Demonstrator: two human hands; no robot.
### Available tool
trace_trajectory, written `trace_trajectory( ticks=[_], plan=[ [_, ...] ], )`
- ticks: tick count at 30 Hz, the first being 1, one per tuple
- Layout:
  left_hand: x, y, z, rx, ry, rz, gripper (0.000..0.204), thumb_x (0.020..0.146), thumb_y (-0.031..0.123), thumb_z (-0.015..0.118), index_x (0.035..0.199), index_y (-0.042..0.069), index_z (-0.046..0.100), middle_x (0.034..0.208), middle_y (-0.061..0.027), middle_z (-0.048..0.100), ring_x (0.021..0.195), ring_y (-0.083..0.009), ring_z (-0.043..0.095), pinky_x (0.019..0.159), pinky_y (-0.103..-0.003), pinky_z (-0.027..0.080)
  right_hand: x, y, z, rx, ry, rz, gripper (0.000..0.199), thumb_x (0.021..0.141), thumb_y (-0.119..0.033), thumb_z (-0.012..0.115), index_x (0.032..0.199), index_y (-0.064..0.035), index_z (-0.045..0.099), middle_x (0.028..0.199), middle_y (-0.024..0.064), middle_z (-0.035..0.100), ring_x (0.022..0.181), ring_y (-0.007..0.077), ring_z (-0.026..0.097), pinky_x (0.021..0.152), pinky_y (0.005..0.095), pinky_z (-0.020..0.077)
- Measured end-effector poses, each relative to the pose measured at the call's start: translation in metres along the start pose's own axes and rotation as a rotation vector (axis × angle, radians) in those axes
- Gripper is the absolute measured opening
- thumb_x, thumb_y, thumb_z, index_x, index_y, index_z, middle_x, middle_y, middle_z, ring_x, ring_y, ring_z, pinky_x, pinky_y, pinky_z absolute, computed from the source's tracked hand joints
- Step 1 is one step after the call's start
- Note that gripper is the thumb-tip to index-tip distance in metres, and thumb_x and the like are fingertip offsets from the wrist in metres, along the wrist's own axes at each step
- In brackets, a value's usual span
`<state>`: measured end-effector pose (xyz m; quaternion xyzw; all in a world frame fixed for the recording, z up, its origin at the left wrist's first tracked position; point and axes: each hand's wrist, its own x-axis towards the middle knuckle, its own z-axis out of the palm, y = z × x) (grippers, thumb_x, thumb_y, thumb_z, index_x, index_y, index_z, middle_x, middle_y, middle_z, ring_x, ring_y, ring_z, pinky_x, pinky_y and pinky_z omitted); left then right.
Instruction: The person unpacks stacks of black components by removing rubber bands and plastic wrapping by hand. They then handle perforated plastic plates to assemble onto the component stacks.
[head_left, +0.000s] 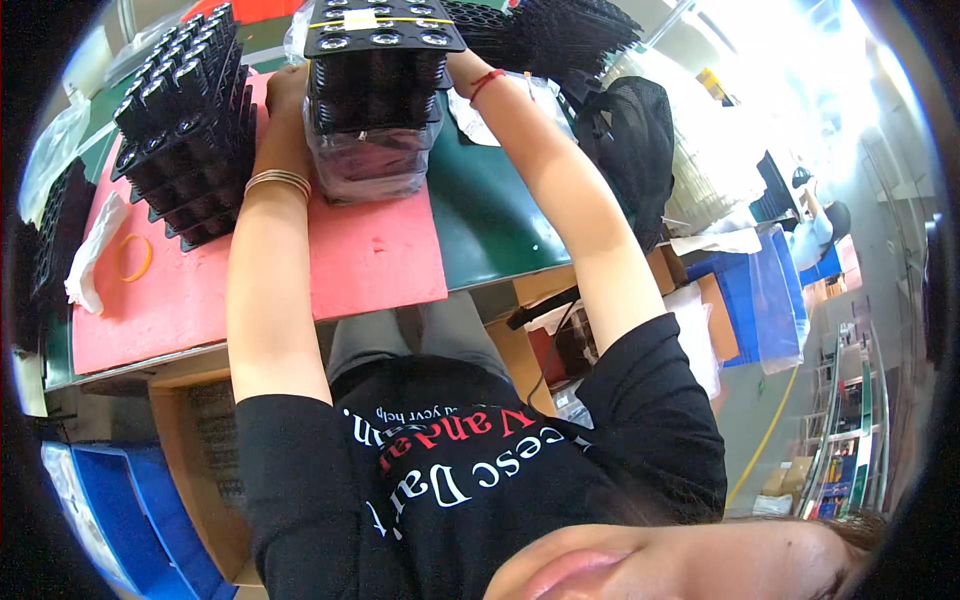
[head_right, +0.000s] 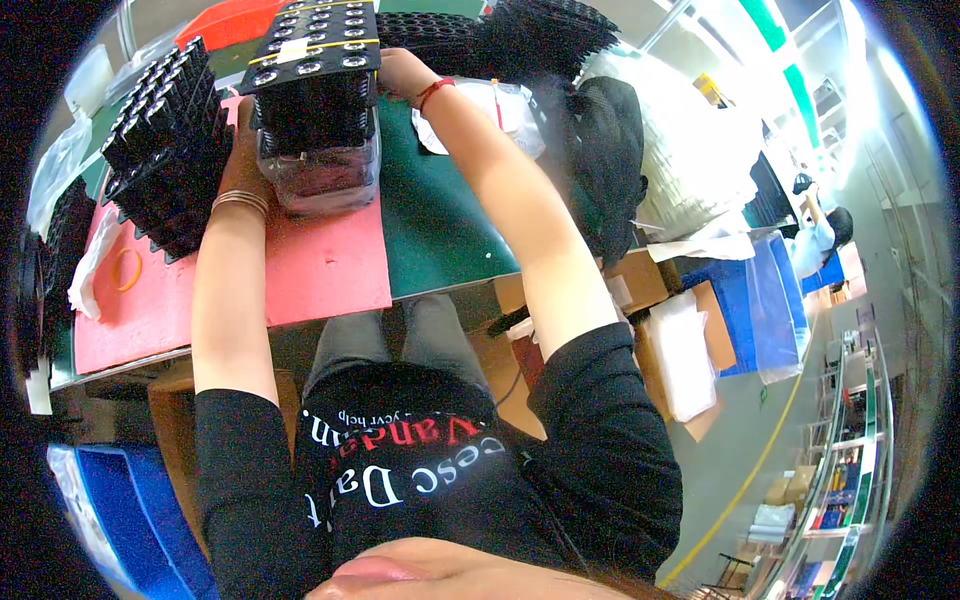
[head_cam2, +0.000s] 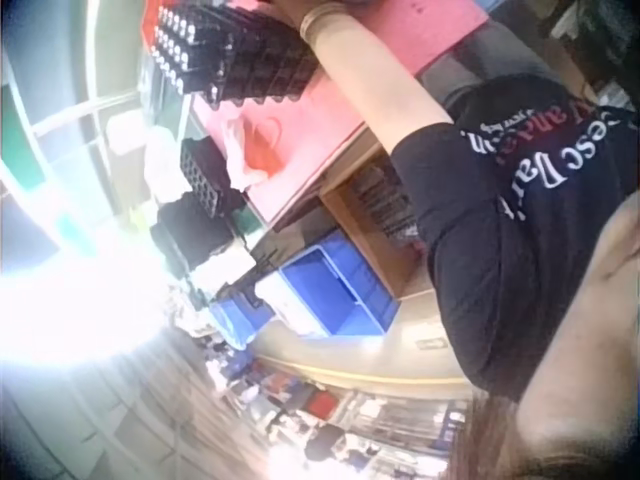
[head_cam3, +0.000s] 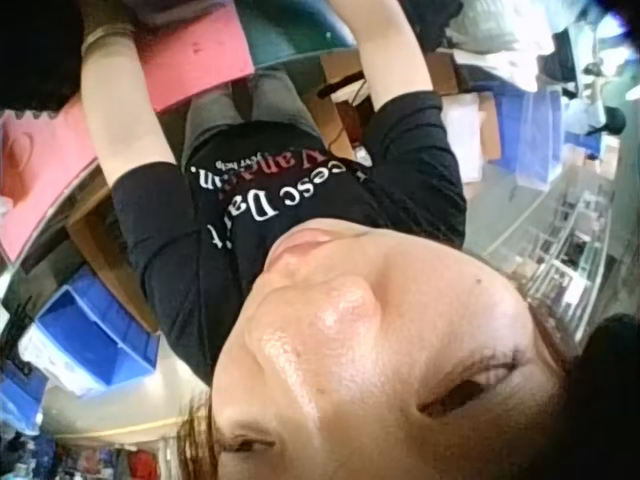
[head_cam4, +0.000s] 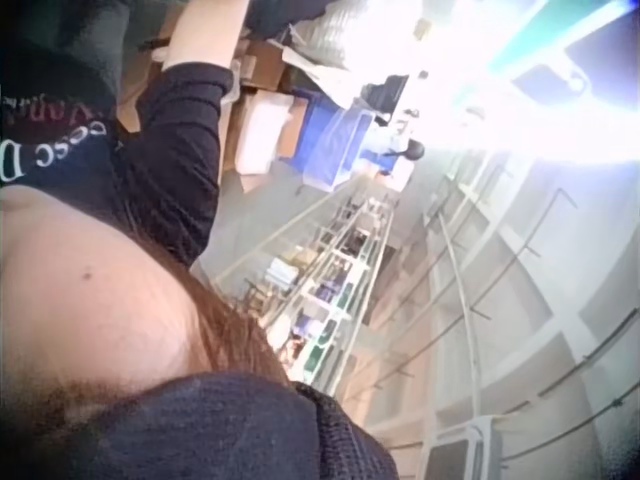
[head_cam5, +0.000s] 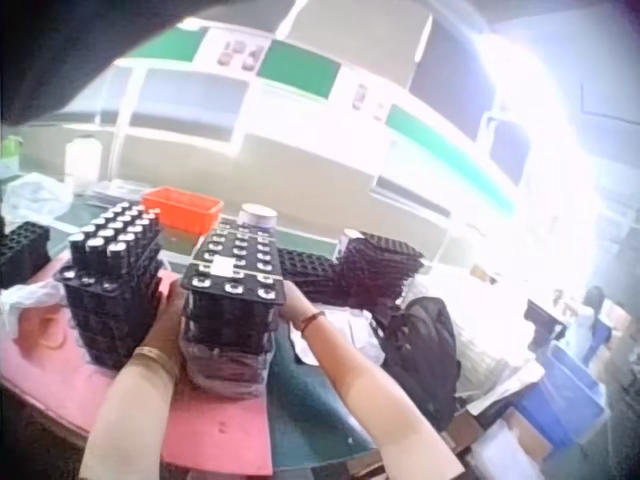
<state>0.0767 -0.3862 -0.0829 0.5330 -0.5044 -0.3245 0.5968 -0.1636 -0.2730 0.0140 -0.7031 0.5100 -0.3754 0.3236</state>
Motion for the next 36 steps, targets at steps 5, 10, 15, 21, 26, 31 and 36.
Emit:
trace_trajectory(
  ticks=[5, 10, 15, 21, 26, 31, 36],
  plan=[
    [0.01, -0.016, 0.007, -0.015, -0.008, 0.053, 0.036, 0.085, 0.035, 0.064, 0.102, 0.004, 0.07, 0.087, -0.0093, 0.072, 0.079, -0.0149, 0.064, 0.074, -0.031, 0.049, 0.022, 0.011, -0.009, -0.242, 0.114, -0.362, 0.025, 0.081, -0.016, 0.062, 0.104, -0.0068, 0.067, 0.092, 0.0153, 0.07, 0.081, 0.0306, 0.069, 0.073, 0.0416, 0.0564],
    [0.017, -0.024, 0.009, -0.304, -0.068, 0.1, 0.029, 0.086, 0.027, 0.065, 0.101, 0.003, 0.071, 0.082, -0.0031, 0.071, 0.072, -0.008, 0.058, 0.069, -0.027, 0.048, 0.023, 0.035, -0.006, -0.547, 0.253, -0.362, 0.03, 0.081, -0.029, 0.058, 0.099, -0.0075, 0.068, 0.098, 0.0209, 0.068, 0.09, 0.0388, 0.066, 0.079, 0.0462, 0.0545],
    [-0.004, 0.015, 0.009, 0.34, 0.12, -0.005, 0.047, 0.081, 0.05, 0.061, 0.098, 0.007, 0.073, 0.096, -0.0141, 0.071, 0.089, -0.0266, 0.067, 0.081, -0.033, 0.05, 0.037, 0.058, -0.011, -0.745, 0.186, -0.207, 0.027, 0.079, -0.027, 0.059, 0.09, -0.0057, 0.07, 0.094, 0.0192, 0.069, 0.089, 0.0347, 0.068, 0.077, 0.043, 0.0546],
    [-0.032, 0.044, -0.01, 0.739, 0.035, -0.138, 0.053, 0.082, 0.053, 0.055, 0.105, 0.008, 0.071, 0.107, -0.0198, 0.067, 0.099, -0.0359, 0.066, 0.086, -0.043, 0.052, 0.028, 0.051, -0.009, -1.021, 0.095, -0.323, 0.02, 0.076, -0.025, 0.062, 0.086, -0.0093, 0.07, 0.089, 0.0144, 0.07, 0.085, 0.0293, 0.069, 0.073, 0.0425, 0.0513],
    [-0.022, 0.012, -0.034, 0.647, -0.046, -0.029, 0.041, 0.08, 0.043, 0.065, 0.099, 0.007, 0.072, 0.106, -0.02, 0.068, 0.098, -0.0361, 0.067, 0.085, -0.043, 0.053, -0.003, 0.027, 0.013, -1.227, 0.088, -0.435, 0.017, 0.075, -0.027, 0.061, 0.082, -0.0133, 0.068, 0.085, 0.0113, 0.07, 0.081, 0.0255, 0.067, 0.074, 0.04, 0.0421],
    [-0.045, 0.019, -0.051, 0.562, -0.026, -0.016, 0.048, 0.082, 0.05, 0.059, 0.101, 0.009, 0.072, 0.106, -0.019, 0.068, 0.1, -0.0372, 0.065, 0.088, -0.045, 0.05, -0.047, -0.033, 0.015, -1.295, 0.047, -0.489, 0.017, 0.079, -0.028, 0.059, 0.087, -0.0154, 0.068, 0.091, 0.0103, 0.07, 0.089, 0.0256, 0.067, 0.079, 0.0411, 0.0398],
    [-0.058, 0.046, -0.038, 0.402, -0.205, 0.01, 0.059, 0.082, 0.061, 0.053, 0.109, 0.012, 0.07, 0.11, -0.0185, 0.067, 0.104, -0.038, 0.063, 0.093, -0.045, 0.046, -0.076, -0.037, -0.012, -0.939, -0.142, -0.274, 0.024, 0.08, -0.026, 0.057, 0.087, -0.0062, 0.068, 0.09, 0.0206, 0.068, 0.087, 0.0405, 0.065, 0.077, 0.051, 0.0505]
  ],
)
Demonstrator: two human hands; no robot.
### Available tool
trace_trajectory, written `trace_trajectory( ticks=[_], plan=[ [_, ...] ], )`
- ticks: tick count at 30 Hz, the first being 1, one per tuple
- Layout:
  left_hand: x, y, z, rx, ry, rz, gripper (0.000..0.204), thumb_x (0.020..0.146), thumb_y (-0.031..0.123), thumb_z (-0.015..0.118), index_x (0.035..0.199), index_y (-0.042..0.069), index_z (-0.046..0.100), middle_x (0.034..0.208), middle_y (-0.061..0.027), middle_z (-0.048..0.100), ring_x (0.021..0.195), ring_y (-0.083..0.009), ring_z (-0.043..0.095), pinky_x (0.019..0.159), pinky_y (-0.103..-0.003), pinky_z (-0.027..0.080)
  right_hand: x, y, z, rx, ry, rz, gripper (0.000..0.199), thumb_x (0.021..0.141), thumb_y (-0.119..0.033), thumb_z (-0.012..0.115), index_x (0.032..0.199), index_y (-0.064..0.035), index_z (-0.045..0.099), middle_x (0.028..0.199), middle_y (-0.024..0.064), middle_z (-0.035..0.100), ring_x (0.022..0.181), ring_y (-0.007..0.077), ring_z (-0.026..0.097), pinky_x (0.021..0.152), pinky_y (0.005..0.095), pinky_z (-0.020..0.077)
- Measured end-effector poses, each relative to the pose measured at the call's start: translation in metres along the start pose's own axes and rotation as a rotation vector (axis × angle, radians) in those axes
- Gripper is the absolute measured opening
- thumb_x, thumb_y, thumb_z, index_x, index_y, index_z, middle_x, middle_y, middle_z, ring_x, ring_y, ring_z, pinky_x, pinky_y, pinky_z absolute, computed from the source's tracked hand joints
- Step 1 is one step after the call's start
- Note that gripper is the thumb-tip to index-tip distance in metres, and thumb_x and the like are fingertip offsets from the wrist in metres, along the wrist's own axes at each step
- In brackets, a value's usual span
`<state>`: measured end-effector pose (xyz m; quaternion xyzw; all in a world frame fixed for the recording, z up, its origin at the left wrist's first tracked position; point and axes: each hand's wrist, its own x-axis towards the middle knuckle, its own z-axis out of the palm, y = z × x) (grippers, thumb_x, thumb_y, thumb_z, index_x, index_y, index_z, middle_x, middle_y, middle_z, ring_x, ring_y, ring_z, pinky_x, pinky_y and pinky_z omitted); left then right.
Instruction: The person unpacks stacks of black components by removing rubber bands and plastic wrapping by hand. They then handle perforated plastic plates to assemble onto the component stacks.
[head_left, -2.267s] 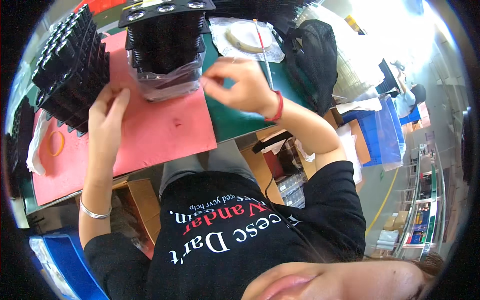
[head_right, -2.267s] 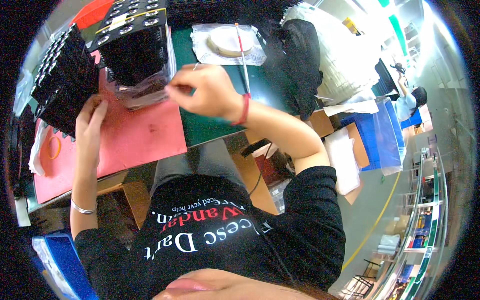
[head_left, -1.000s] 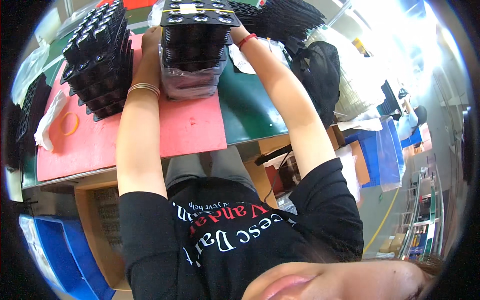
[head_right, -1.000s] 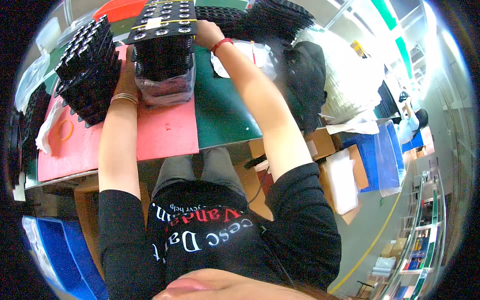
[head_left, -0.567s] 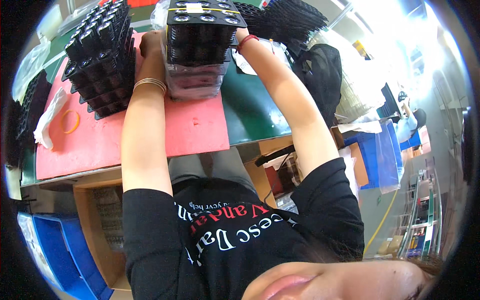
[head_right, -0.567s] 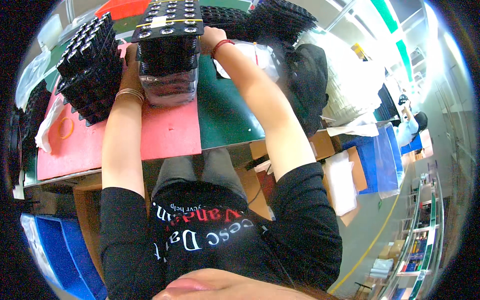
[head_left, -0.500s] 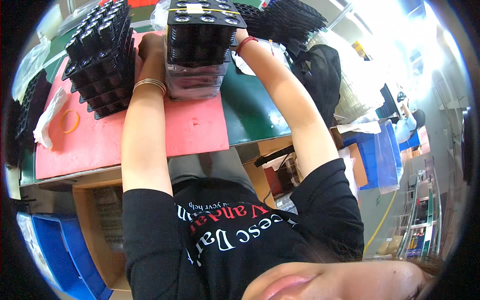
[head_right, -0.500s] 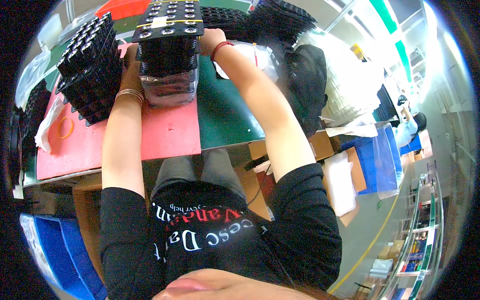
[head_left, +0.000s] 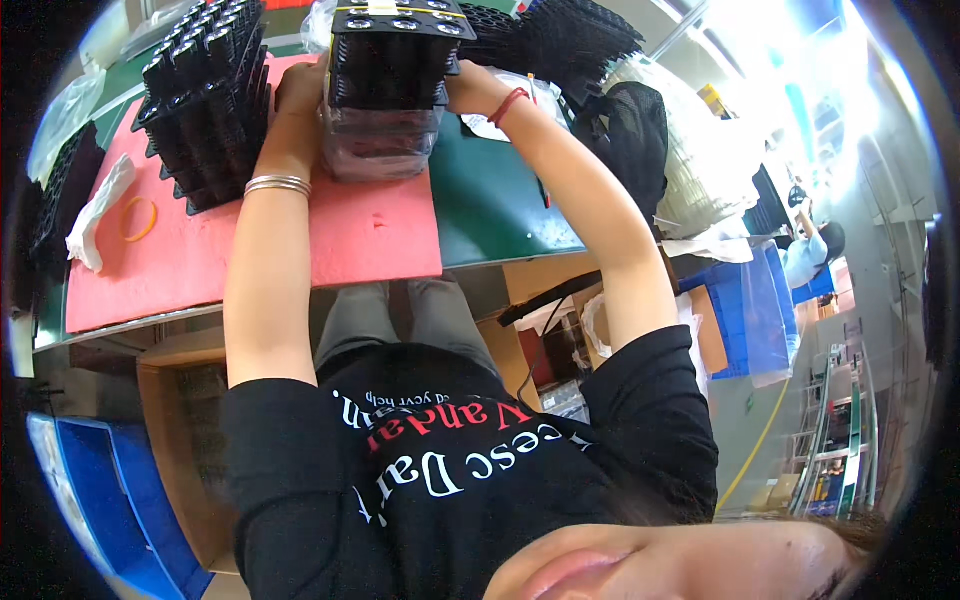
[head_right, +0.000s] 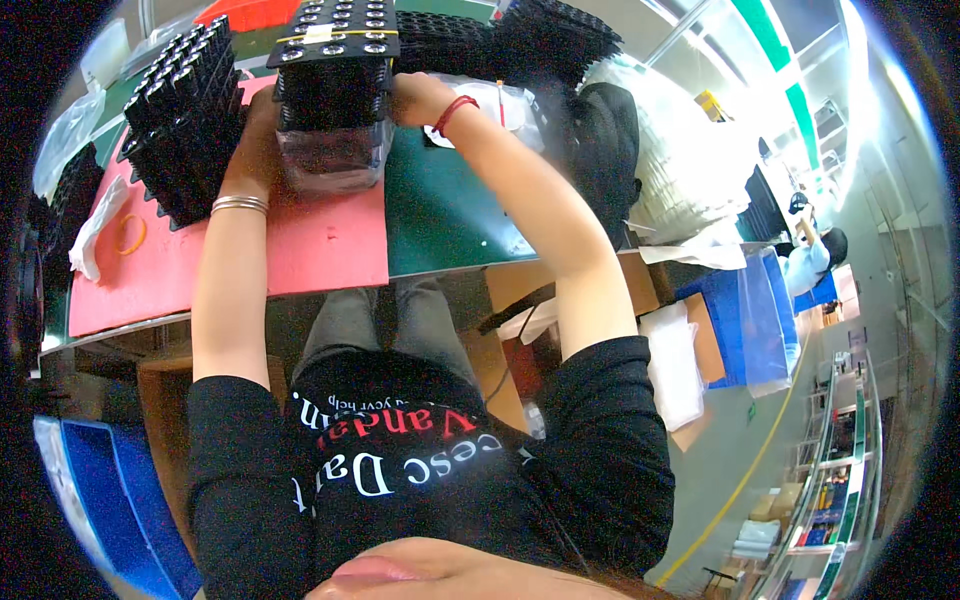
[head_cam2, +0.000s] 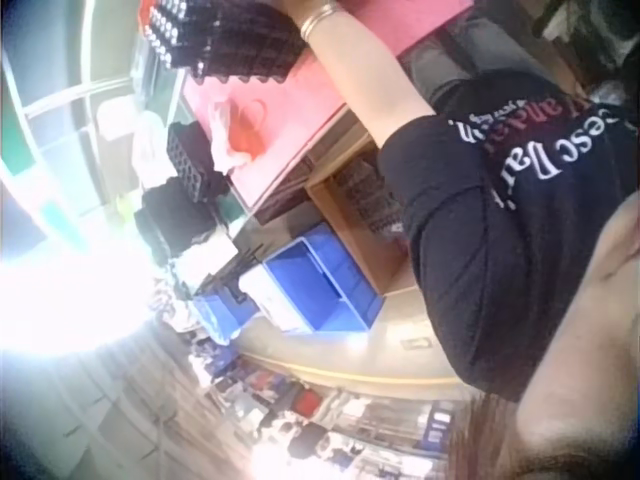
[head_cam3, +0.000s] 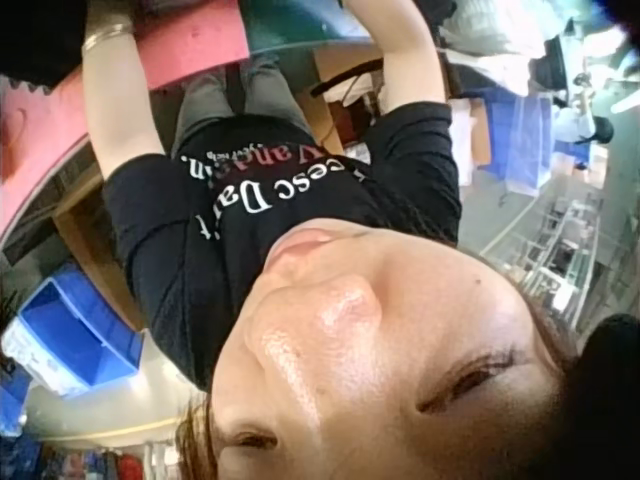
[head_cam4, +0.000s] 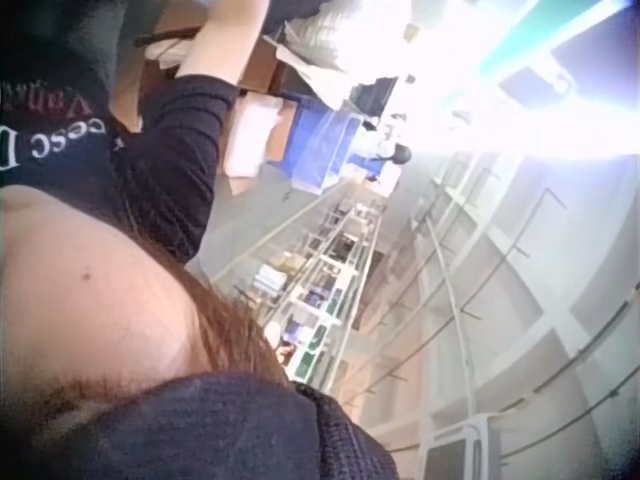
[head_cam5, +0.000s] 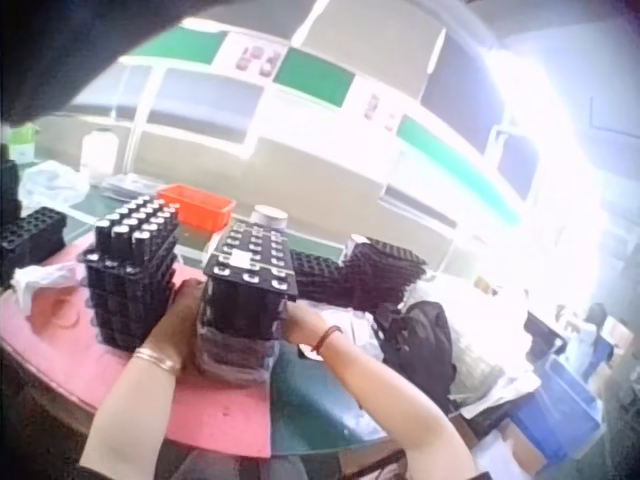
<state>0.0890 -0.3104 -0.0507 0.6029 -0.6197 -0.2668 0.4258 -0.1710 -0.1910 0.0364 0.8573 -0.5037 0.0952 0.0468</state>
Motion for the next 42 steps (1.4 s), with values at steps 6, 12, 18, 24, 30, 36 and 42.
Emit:
trace_trajectory(
  ticks=[6, 12, 18, 24, 30, 36, 42],
  plan=[
    [-0.017, 0.014, -0.007, 0.204, -0.128, -0.055, 0.059, 0.083, 0.056, 0.057, 0.112, 0.005, 0.067, 0.116, -0.0206, 0.064, 0.106, -0.0352, 0.063, 0.092, -0.042, 0.047, -0.027, -0.019, -0.005, 0.257, -0.029, 0.043, 0.022, 0.081, -0.021, 0.055, 0.089, -0.004, 0.066, 0.089, 0.0229, 0.067, 0.083, 0.0419, 0.065, 0.075, 0.0488, 0.053],
    [-0.033, 0.013, -0.015, -0.027, -0.143, -0.154, 0.037, 0.091, 0.036, 0.055, 0.112, 0.007, 0.068, 0.113, -0.0146, 0.067, 0.104, -0.0268, 0.064, 0.091, -0.035, 0.047, -0.055, -0.061, -0.053, -0.003, -0.106, 0.161, 0.037, 0.089, -0.04, 0.049, 0.102, -0.0116, 0.069, 0.099, 0.0198, 0.068, 0.092, 0.0395, 0.065, 0.083, 0.0458, 0.0514],
    [-0.142, 0.091, -0.062, -0.767, -0.114, -0.096, 0.029, 0.093, 0.026, 0.056, 0.114, 0.009, 0.065, 0.113, -0.0022, 0.064, 0.095, -0.0143, 0.059, 0.078, -0.028, 0.045, -0.05, -0.041, -0.105, 0.234, 0.177, 0.205, 0.045, 0.093, -0.046, 0.045, 0.103, -0.0075, 0.068, 0.08, 0.0126, 0.07, 0.081, 0.0315, 0.069, 0.078, 0.0407, 0.0524],
    [-0.177, 0.108, -0.09, -0.684, 0.127, 0.267, 0.029, 0.097, 0.029, 0.053, 0.117, 0.011, 0.063, 0.103, 0.0018, 0.063, 0.088, -0.0069, 0.054, 0.081, -0.02, 0.041, -0.017, -0.112, -0.167, -0.316, 0.262, -0.127, 0.047, 0.096, -0.049, 0.039, 0.116, -0.0135, 0.062, 0.108, 0.0249, 0.064, 0.095, 0.0396, 0.064, 0.084, 0.0465, 0.0505],
    [-0.153, 0.111, -0.105, -0.539, -0.125, 0.23, 0.022, 0.098, 0.031, 0.052, 0.105, 0.015, 0.064, 0.091, 0.0071, 0.058, 0.083, -0.0035, 0.05, 0.074, -0.019, 0.037, 0.028, -0.161, -0.176, -0.345, -0.025, 0.243, 0.08, 0.082, -0.075, 0.035, 0.128, -0.0152, 0.059, 0.134, 0.0126, 0.055, 0.123, 0.0296, 0.053, 0.102, 0.0374, 0.0411],
    [-0.18, 0.114, -0.104, -0.713, -0.108, 0.234, 0.023, 0.099, 0.027, 0.052, 0.105, 0.01, 0.066, 0.085, 0.0083, 0.058, 0.079, -0.0016, 0.049, 0.072, -0.018, 0.036, 0.032, -0.177, -0.177, -0.437, -0.071, 0.309, 0.073, 0.08, -0.07, 0.041, 0.126, -0.0177, 0.061, 0.133, 0.0098, 0.057, 0.122, 0.0255, 0.055, 0.101, 0.0363, 0.0428],
    [-0.213, 0.108, -0.098, -0.483, -0.021, 0.365, 0.022, 0.096, 0.021, 0.056, 0.1, 0.0, 0.065, 0.082, 0.0046, 0.056, 0.072, -0.003, 0.047, 0.065, -0.019, 0.039, 0.034, -0.175, -0.174, -0.405, -0.058, 0.308, 0.07, 0.081, -0.067, 0.041, 0.126, -0.0177, 0.061, 0.132, 0.0092, 0.057, 0.122, 0.0241, 0.055, 0.1, 0.0372, 0.0435]
  ],
)
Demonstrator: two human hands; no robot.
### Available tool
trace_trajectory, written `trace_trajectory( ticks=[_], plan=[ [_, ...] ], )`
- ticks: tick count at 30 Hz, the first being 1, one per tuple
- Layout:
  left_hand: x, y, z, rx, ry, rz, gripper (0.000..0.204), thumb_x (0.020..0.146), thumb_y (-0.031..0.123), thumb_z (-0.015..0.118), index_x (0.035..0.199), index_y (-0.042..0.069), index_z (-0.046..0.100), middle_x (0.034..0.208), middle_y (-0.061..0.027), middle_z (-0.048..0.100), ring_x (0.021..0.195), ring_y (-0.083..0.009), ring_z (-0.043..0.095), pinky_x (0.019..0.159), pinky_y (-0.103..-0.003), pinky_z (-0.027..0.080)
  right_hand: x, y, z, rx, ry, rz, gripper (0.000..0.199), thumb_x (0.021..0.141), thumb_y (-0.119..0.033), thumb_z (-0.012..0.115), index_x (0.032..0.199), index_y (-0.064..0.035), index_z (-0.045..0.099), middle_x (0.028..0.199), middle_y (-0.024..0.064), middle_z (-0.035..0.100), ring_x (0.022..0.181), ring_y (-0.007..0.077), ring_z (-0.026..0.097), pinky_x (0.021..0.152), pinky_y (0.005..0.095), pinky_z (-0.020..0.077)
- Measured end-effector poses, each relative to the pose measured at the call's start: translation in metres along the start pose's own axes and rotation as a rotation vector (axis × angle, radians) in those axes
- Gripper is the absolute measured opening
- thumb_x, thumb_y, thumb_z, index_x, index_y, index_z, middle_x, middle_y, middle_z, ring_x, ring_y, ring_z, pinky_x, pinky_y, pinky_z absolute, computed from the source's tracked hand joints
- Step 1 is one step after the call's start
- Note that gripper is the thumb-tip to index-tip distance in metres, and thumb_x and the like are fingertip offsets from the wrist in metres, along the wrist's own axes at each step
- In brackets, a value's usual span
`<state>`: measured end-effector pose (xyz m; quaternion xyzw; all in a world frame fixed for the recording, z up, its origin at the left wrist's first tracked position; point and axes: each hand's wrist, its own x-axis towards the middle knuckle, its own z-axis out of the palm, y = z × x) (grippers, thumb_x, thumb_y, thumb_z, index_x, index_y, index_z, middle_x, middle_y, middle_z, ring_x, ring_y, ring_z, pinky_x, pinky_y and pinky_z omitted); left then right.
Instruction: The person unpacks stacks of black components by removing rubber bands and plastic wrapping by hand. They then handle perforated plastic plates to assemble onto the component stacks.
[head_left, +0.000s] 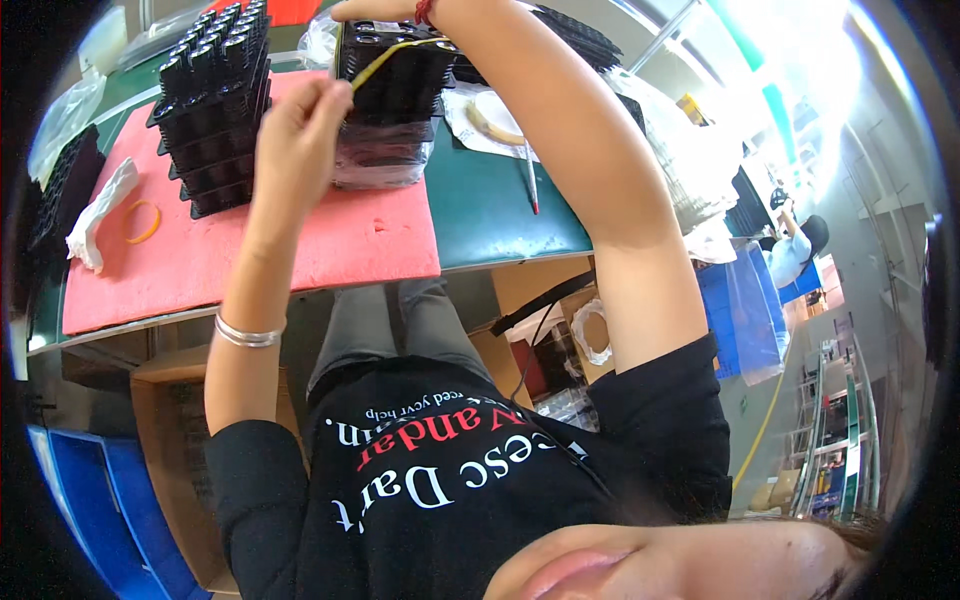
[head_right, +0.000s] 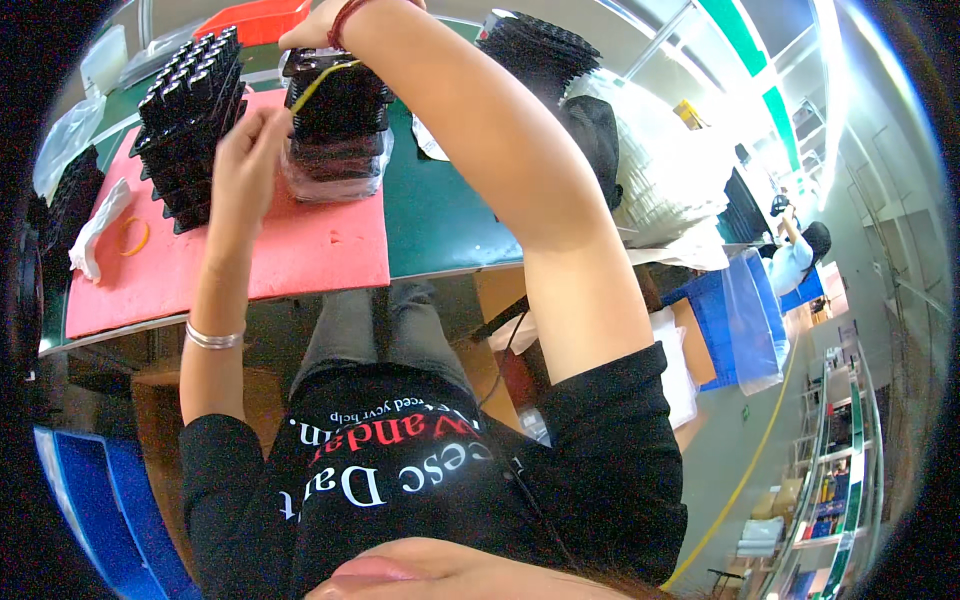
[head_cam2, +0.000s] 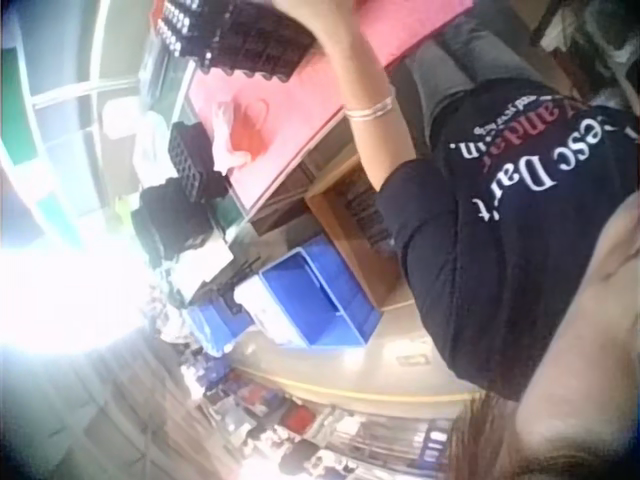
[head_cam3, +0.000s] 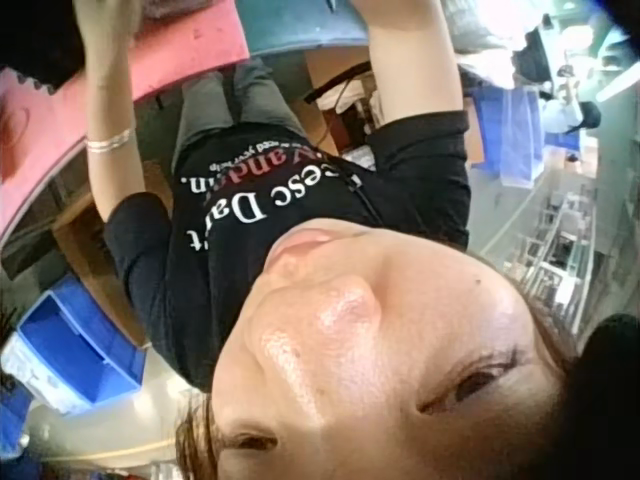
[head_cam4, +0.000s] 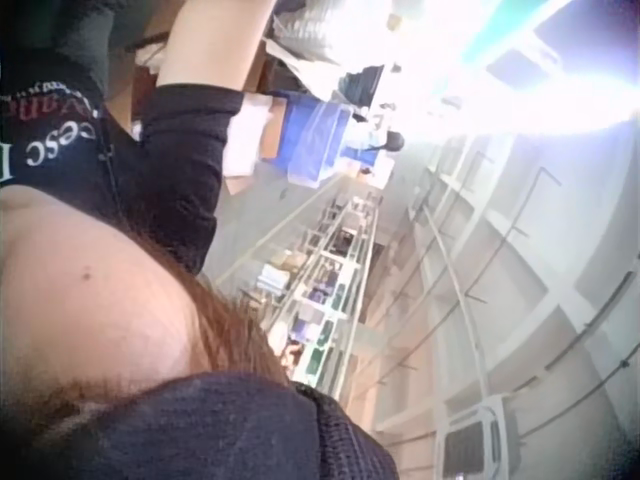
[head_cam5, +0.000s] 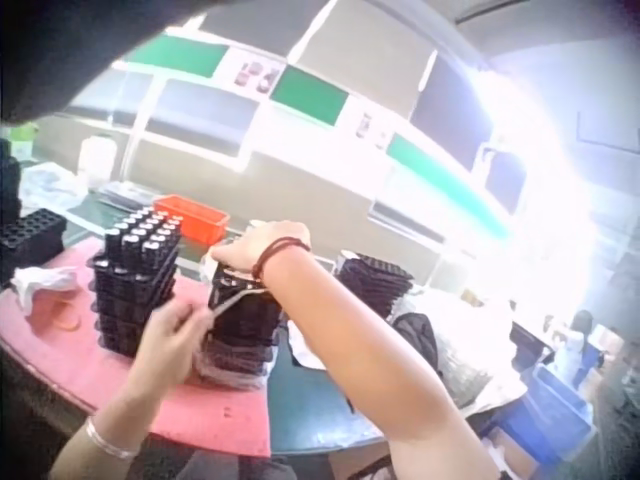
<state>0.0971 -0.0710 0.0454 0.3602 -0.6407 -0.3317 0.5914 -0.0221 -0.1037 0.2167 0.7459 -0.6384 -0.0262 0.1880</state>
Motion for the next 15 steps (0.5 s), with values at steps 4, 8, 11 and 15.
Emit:
trace_trajectory(
  ticks=[4, 8, 11, 15],
  plan=[
    [-0.036, -0.001, 0.011, 0.176, 0.073, 0.145, 0.014, 0.09, 0.012, 0.06, 0.086, -0.001, 0.063, 0.077, -0.008, 0.057, 0.066, -0.0151, 0.053, 0.061, -0.026, 0.042, 0.009, -0.001, 0.006, 0.01, -0.023, -0.036, 0.072, 0.08, -0.068, 0.043, 0.127, -0.0171, 0.061, 0.133, 0.01, 0.057, 0.123, 0.0242, 0.054, 0.1, 0.0367, 0.043],
    [-0.058, 0.012, 0.01, 0.231, -0.009, 0.298, 0.009, 0.086, 0.007, 0.062, 0.081, 0.0, 0.06, 0.078, -0.0094, 0.056, 0.066, -0.0216, 0.053, 0.065, -0.031, 0.045, 0.006, -0.001, 0.001, -0.015, -0.016, -0.012, 0.071, 0.079, -0.068, 0.044, 0.127, -0.0182, 0.061, 0.134, 0.0101, 0.056, 0.123, 0.0242, 0.054, 0.1, 0.0368, 0.0427],
    [-0.073, 0.003, 0.007, 0.507, -0.097, 0.471, 0.007, 0.078, 0.002, 0.064, 0.081, 0.003, 0.059, 0.082, -0.0076, 0.055, 0.078, -0.0286, 0.054, 0.072, -0.038, 0.046, -0.003, 0.005, -0.003, 0.051, -0.021, -0.032, 0.071, 0.079, -0.068, 0.045, 0.127, -0.0183, 0.061, 0.134, 0.0106, 0.056, 0.122, 0.0246, 0.054, 0.101, 0.0357, 0.0419],
    [-0.086, 0.001, 0.001, 0.65, -0.248, 0.567, 0.009, 0.076, 0.003, 0.065, 0.082, 0.004, 0.058, 0.085, -0.0064, 0.056, 0.081, -0.027, 0.055, 0.072, -0.037, 0.047, 0.008, 0.004, 0.004, 0.077, -0.064, 0.028, 0.068, 0.079, -0.066, 0.049, 0.127, -0.0196, 0.061, 0.132, 0.0081, 0.058, 0.121, 0.0217, 0.056, 0.101, 0.0343, 0.0418]
  ],
)
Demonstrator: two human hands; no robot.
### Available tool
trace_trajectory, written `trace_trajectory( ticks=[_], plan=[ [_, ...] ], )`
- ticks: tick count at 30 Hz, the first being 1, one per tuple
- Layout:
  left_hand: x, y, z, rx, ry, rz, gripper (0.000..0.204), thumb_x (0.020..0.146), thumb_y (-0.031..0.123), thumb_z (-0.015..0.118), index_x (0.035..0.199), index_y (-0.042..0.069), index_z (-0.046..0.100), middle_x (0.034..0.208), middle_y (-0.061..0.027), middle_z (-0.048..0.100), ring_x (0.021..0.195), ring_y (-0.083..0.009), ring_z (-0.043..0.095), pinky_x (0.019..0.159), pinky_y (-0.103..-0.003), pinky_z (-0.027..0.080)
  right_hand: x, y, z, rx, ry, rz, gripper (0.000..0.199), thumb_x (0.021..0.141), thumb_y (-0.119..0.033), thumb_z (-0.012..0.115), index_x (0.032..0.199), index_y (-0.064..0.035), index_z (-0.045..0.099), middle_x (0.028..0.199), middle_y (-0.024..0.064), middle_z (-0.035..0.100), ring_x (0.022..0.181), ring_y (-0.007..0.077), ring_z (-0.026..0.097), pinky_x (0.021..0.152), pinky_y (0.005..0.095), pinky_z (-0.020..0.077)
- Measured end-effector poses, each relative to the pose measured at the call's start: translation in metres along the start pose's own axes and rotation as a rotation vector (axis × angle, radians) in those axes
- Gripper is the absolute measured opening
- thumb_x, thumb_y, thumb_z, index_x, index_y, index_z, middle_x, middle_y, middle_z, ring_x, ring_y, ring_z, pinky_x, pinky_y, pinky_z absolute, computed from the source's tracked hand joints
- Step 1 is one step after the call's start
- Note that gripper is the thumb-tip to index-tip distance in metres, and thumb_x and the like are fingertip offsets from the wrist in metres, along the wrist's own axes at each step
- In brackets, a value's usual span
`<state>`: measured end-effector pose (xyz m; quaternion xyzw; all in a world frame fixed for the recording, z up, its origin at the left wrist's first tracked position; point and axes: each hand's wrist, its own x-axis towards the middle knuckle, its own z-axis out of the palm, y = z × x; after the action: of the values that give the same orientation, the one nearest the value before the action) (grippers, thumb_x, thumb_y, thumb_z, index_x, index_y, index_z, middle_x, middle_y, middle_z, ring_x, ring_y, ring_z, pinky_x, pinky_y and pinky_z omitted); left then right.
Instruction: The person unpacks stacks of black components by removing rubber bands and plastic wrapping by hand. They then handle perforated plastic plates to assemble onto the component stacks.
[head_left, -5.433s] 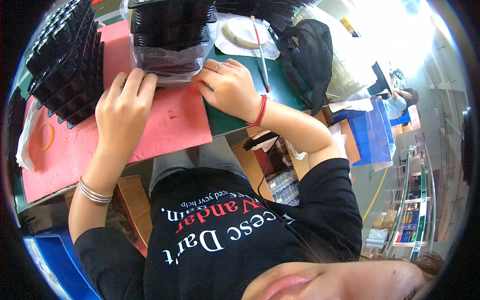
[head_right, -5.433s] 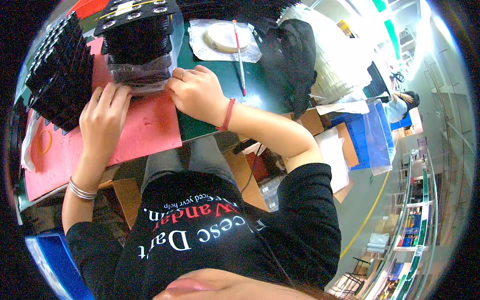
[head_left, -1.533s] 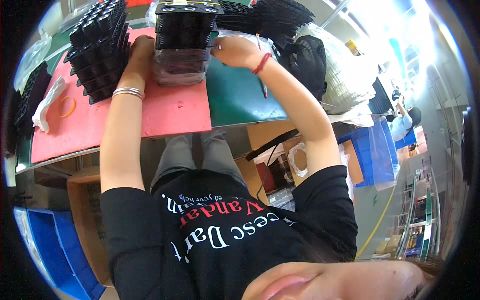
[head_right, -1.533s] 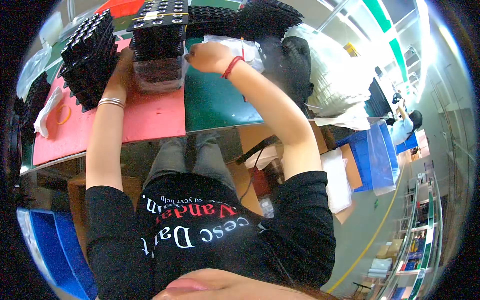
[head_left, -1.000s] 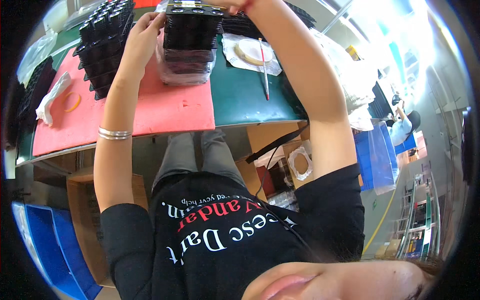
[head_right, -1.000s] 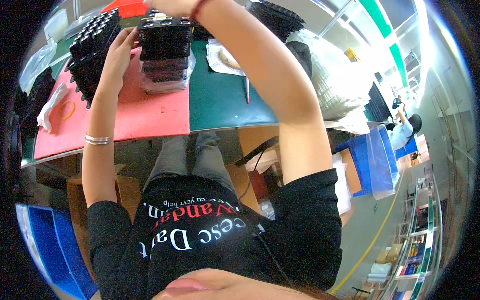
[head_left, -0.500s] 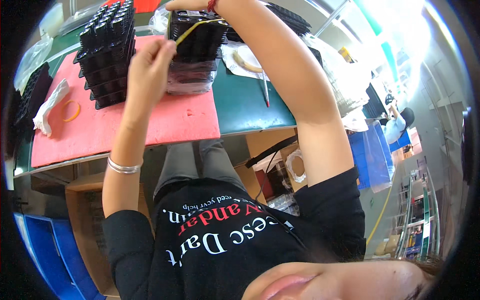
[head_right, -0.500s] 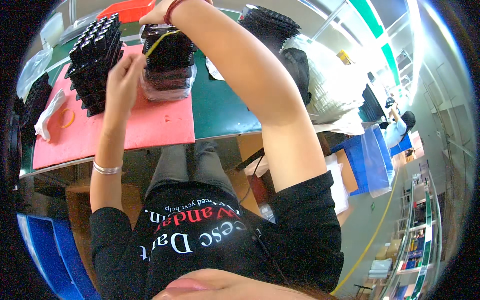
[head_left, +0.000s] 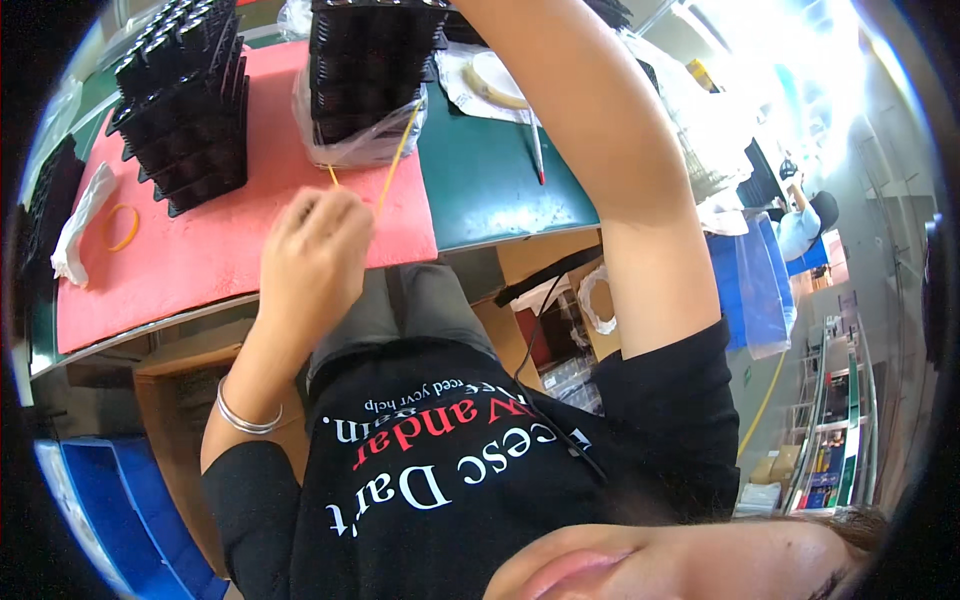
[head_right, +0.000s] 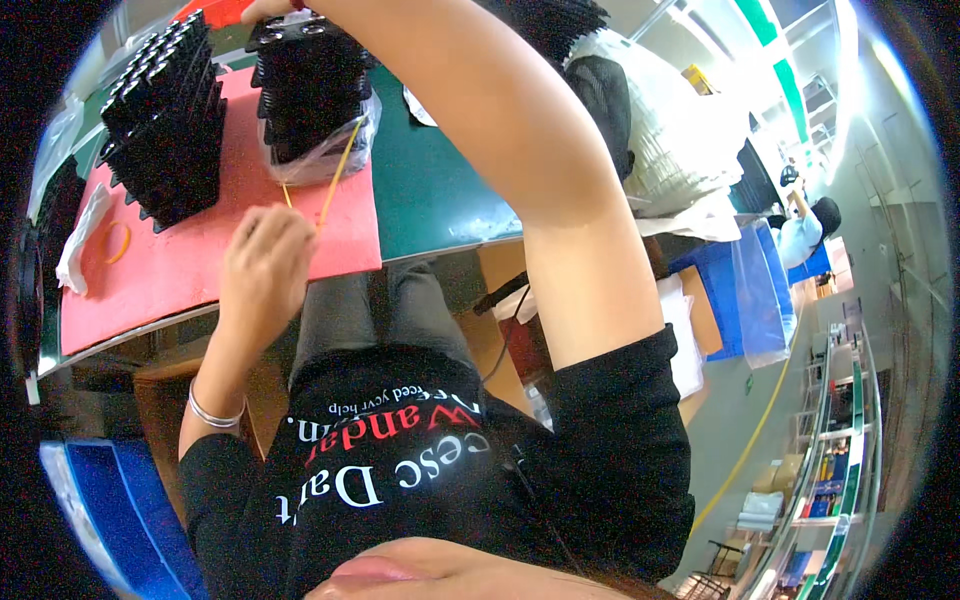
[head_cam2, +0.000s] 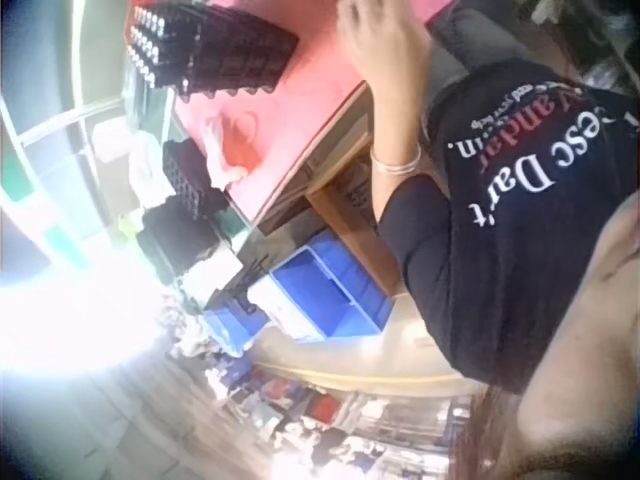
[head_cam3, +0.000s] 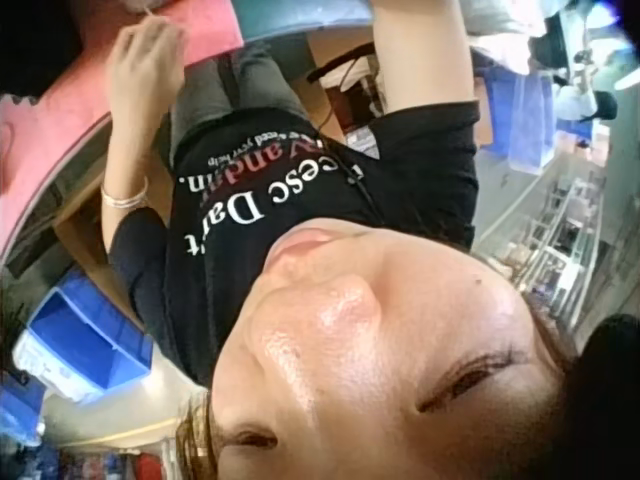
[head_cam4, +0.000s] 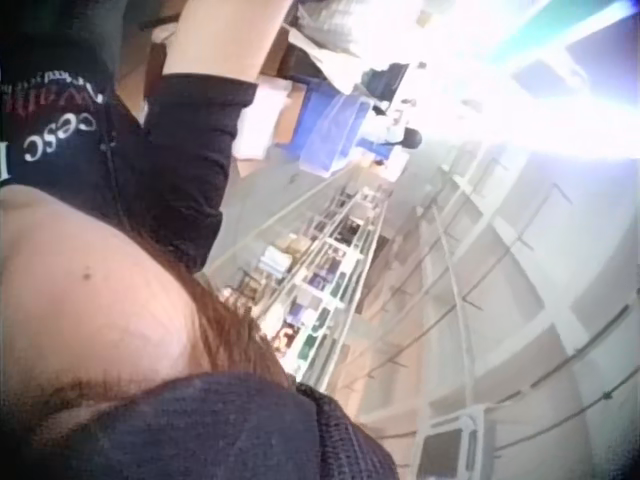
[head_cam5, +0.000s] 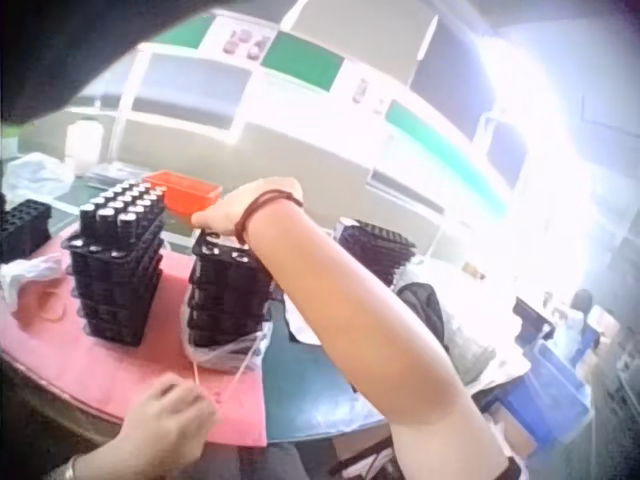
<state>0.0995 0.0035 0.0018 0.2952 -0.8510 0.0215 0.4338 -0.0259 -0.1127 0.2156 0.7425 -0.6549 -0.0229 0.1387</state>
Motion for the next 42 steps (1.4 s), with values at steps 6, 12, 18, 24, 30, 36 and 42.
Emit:
trace_trajectory(
  ticks=[6, 12, 18, 24, 30, 36, 42],
  plan=[
    [-0.01, 0.005, -0.008, -0.002, -0.201, 0.023, 0.012, 0.075, 0.009, 0.066, 0.083, 0.004, 0.058, 0.09, -0.0067, 0.056, 0.084, -0.027, 0.054, 0.077, -0.038, 0.047, -0.009, 0.004, -0.01, 0.13, -0.051, -0.048, 0.062, 0.078, -0.062, 0.055, 0.122, -0.0192, 0.065, 0.126, 0.0071, 0.062, 0.116, 0.0199, 0.059, 0.096, 0.0338, 0.0449],
    [0.046, 0.002, -0.006, -0.094, -0.424, -0.122, 0.035, 0.078, 0.031, 0.071, 0.092, 0.004, 0.053, 0.082, -0.0128, 0.058, 0.082, -0.0303, 0.057, 0.075, -0.04, 0.042, -0.022, 0.007, -0.012, 0.049, -0.02, 0.002, 0.061, 0.079, -0.061, 0.055, 0.122, -0.0193, 0.065, 0.125, 0.0062, 0.063, 0.115, 0.02, 0.06, 0.095, 0.0365, 0.046],
    [0.062, 0.016, 0.037, -0.002, -0.181, 0.045, 0.034, 0.079, 0.035, 0.069, 0.085, 0.004, 0.056, 0.074, -0.015, 0.059, 0.077, -0.0325, 0.058, 0.071, -0.042, 0.043, -0.037, 0.001, -0.013, 0.024, 0.021, -0.033, 0.056, 0.082, -0.058, 0.053, 0.121, -0.0198, 0.065, 0.123, 0.0052, 0.064, 0.113, 0.0196, 0.061, 0.094, 0.0379, 0.047],
    [0.028, 0.051, 0.048, -0.039, -0.452, 0.081, 0.039, 0.076, 0.037, 0.071, 0.082, 0.003, 0.055, 0.079, -0.0147, 0.058, 0.077, -0.0314, 0.057, 0.073, -0.041, 0.045, -0.045, 0.002, -0.012, 0.033, 0.085, -0.02, 0.054, 0.084, -0.058, 0.051, 0.117, -0.0172, 0.067, 0.119, 0.0064, 0.065, 0.109, 0.0207, 0.063, 0.091, 0.0377, 0.0481],
    [-0.01, 0.021, 0.003, -0.011, -0.47, 0.021, 0.035, 0.075, 0.031, 0.072, 0.088, 0.002, 0.056, 0.082, -0.0131, 0.055, 0.082, -0.0302, 0.056, 0.077, -0.04, 0.045, -0.052, 0.011, -0.003, 0.037, 0.124, 0.015, 0.053, 0.086, -0.057, 0.049, 0.113, -0.0146, 0.068, 0.114, 0.0075, 0.067, 0.105, 0.0219, 0.065, 0.089, 0.0376, 0.0493],
    [0.032, -0.014, -0.003, 0.141, -0.475, 0.044, 0.042, 0.074, 0.034, 0.071, 0.094, -0.001, 0.057, 0.099, -0.014, 0.054, 0.094, -0.0297, 0.056, 0.078, -0.04, 0.048, -0.046, 0.014, 0.006, 0.065, 0.21, 0.044, 0.054, 0.088, -0.056, 0.047, 0.109, -0.012, 0.07, 0.11, 0.0087, 0.069, 0.101, 0.0231, 0.066, 0.086, 0.0375, 0.0504],
    [0.032, -0.018, 0.014, 0.191, -0.375, 0.14, 0.052, 0.073, 0.038, 0.072, 0.101, -0.004, 0.057, 0.117, -0.0158, 0.054, 0.101, -0.0305, 0.057, 0.079, -0.038, 0.052, -0.075, 0.053, 0.038, 0.297, 0.626, -0.03, 0.042, 0.083, -0.043, 0.059, 0.086, -0.0026, 0.072, 0.082, 0.0156, 0.07, 0.072, 0.0305, 0.068, 0.061, 0.0372, 0.053]
  ],
)
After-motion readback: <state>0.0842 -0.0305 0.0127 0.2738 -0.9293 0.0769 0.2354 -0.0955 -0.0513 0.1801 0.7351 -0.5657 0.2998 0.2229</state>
